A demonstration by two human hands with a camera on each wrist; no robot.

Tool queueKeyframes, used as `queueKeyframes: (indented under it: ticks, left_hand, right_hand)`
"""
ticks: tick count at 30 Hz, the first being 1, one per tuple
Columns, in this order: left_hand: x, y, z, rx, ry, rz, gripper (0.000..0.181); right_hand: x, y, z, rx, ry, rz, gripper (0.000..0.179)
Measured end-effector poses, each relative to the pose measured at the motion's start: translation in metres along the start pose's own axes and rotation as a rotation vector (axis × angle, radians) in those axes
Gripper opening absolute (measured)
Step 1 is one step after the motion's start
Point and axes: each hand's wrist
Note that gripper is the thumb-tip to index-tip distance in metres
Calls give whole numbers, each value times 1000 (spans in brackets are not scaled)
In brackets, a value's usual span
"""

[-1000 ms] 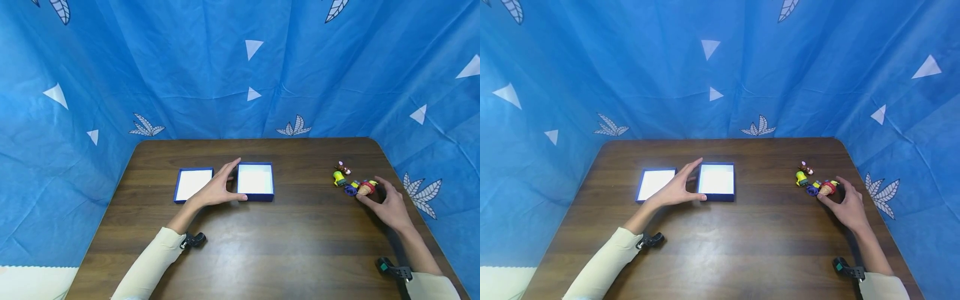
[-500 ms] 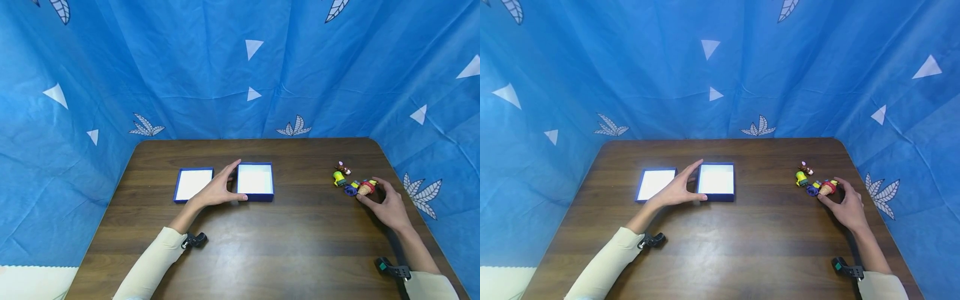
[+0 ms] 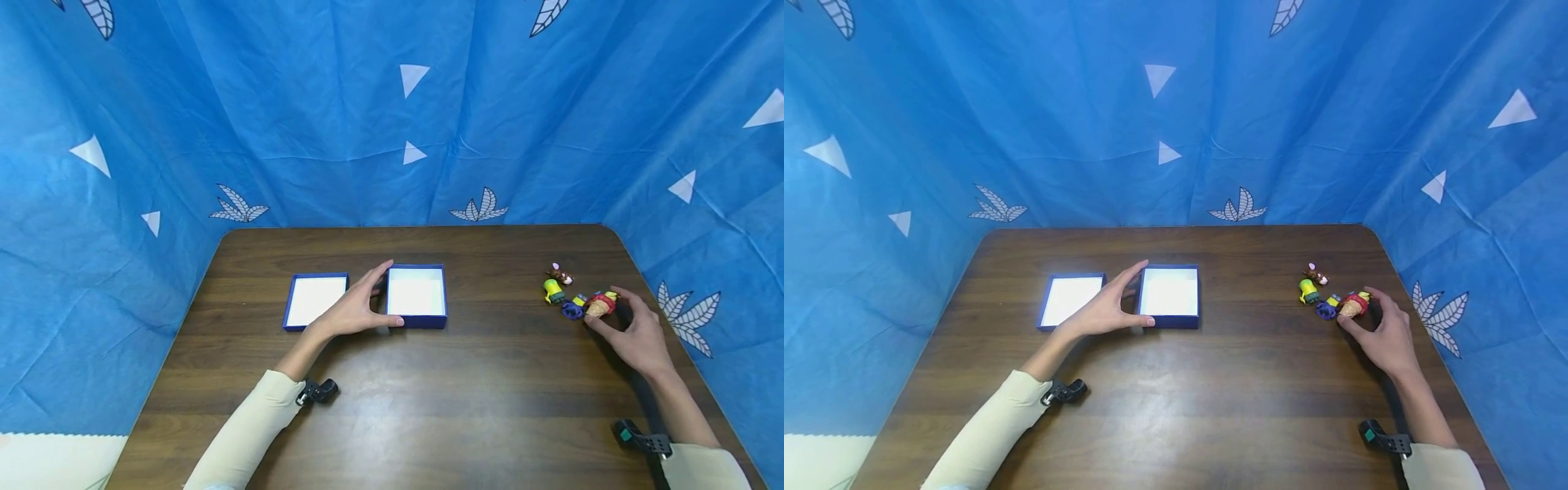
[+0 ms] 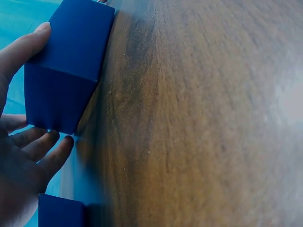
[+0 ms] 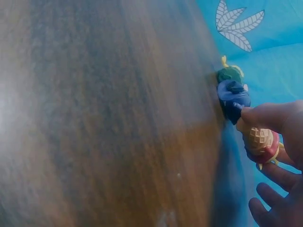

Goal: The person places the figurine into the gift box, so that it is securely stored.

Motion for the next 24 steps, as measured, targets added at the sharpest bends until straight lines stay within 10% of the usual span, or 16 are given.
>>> queueKeyframes:
  ticks: [24]
  left_hand:
    - [-1,3,4,5,9,-15,123]
  right_hand:
    - [5,0,-28,48,71,69,83]
Point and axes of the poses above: each hand's wrist, its own x-axis towards the middle knuckle, its own y-axis out of the back of the hand, z = x × y, and after that the axes turned 8 degrees about y, right-handed
